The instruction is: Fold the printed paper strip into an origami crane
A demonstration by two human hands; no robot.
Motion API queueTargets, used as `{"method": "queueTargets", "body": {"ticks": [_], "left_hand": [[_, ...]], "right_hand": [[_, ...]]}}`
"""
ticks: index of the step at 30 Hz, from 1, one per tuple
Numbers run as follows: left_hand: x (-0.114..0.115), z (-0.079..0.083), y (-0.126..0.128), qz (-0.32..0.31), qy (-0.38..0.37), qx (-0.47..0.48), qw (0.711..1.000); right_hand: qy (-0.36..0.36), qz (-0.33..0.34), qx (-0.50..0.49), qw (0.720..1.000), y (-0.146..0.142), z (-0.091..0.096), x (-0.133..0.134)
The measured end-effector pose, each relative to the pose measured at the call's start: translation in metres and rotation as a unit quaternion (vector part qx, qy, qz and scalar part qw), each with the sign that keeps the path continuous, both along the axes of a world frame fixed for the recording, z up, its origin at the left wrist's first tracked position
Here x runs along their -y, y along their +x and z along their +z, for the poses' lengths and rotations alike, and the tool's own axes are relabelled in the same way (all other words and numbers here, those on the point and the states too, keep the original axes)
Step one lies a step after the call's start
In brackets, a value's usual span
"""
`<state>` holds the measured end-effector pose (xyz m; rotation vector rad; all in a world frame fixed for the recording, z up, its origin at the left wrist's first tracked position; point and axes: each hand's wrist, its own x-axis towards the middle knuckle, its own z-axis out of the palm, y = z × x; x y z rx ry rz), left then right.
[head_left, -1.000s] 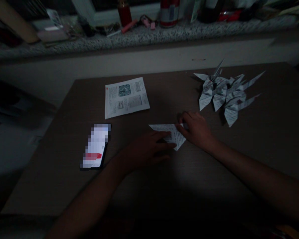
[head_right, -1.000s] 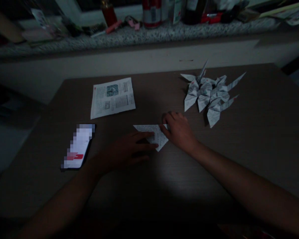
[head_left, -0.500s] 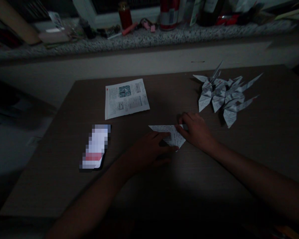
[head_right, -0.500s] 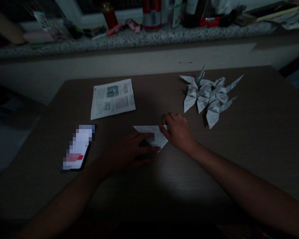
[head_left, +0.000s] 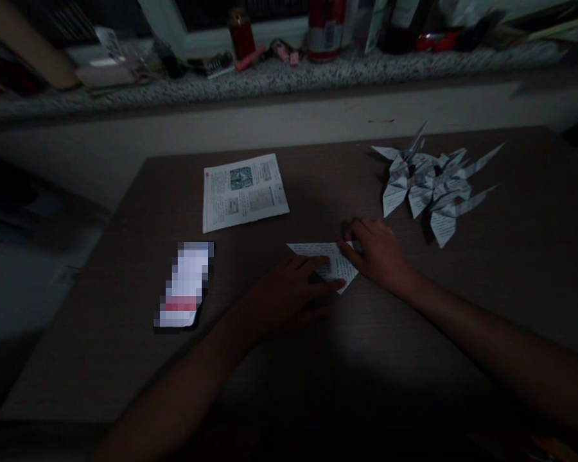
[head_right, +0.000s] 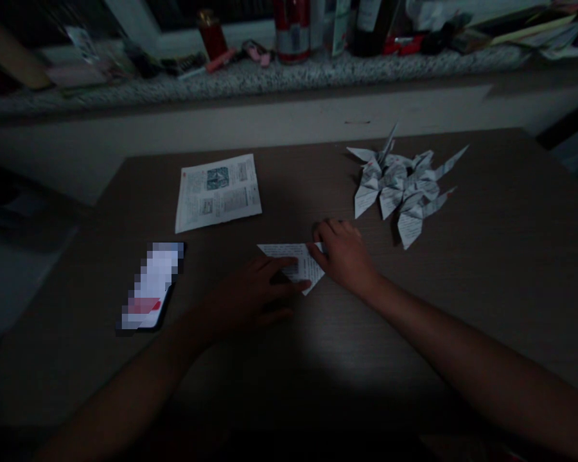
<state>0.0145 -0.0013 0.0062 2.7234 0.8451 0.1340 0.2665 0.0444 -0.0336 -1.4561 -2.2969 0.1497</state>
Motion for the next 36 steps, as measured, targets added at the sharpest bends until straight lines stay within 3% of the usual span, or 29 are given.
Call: {"method": "queueTargets", "body": {"ticks": [11,17,26,31,36], "left_hand": [[0.0,0.001,0.001,0.004,0.0,0.002,1.0],[-0.001,-0.003,0.003,-0.044,-0.026,0.029,0.998],[0.005,0.001,0.011,-0.005,-0.023,0.009,1.0],[0.008,0.002,0.015,0.01,-0.02,0.006,1.0],[0.008,0.001,0.014,0.011,-0.026,-0.002,1.0]], "right_hand": [[0.001,0.002,0.012,1.0,0.0,-0.001,-0.001],[0.002,0.0,0.007,1.0,0.0,0.0,-0.001],[0.038,0.02,-0.001,0.999,0.006,0.011,0.003],[0.023,0.116,-0.014,0.993,0.021,0.022,0.03],[0.009,0.203,0.01,0.979,0.035,0.015,0.069]]}}
